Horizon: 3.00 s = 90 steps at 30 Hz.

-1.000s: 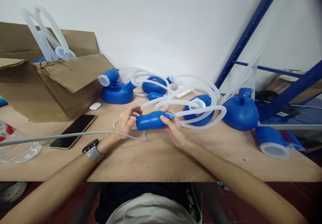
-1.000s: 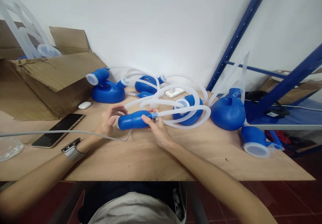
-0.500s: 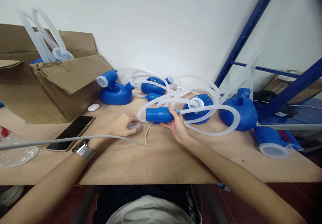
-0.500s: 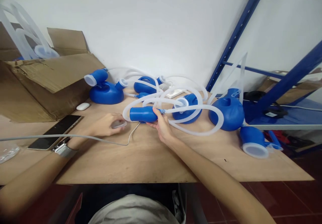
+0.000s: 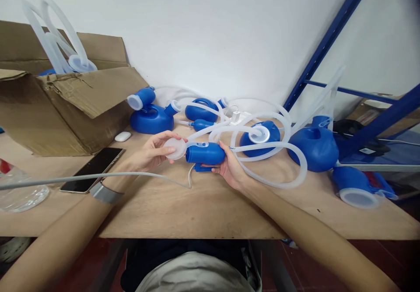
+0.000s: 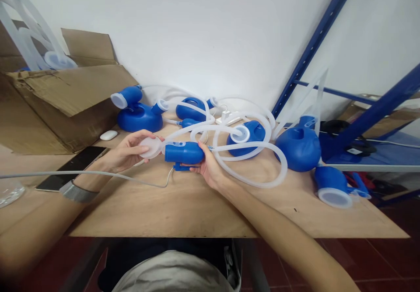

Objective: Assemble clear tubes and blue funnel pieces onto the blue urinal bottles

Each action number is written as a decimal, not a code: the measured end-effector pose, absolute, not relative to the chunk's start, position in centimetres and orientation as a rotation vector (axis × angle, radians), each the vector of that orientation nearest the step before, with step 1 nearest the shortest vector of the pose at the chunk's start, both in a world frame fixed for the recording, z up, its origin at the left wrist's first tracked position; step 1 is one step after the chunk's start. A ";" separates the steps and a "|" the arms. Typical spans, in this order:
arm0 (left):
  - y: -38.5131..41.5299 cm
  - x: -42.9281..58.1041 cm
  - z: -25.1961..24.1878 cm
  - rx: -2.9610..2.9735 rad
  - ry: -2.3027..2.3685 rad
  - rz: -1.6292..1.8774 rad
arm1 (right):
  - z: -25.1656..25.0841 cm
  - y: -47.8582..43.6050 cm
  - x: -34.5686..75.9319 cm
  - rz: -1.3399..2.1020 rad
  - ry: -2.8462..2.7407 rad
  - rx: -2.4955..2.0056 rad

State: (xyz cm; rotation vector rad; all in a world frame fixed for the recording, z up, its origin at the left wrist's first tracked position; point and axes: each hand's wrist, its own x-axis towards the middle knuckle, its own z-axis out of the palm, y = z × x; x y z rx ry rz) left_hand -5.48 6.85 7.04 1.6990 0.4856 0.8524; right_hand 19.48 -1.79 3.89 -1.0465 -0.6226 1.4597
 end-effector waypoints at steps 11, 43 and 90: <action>9.2 -5.6 5.8 1.962 0.789 0.571 | 4.6 -2.0 19.3 1.351 -0.554 -1.025; 10.6 -11.5 10.3 2.466 1.182 0.092 | 4.2 -1.5 19.9 1.450 -0.535 -1.062; 6.1 -4.7 5.6 2.809 0.967 0.793 | 4.1 -1.2 20.1 1.443 -0.554 -0.941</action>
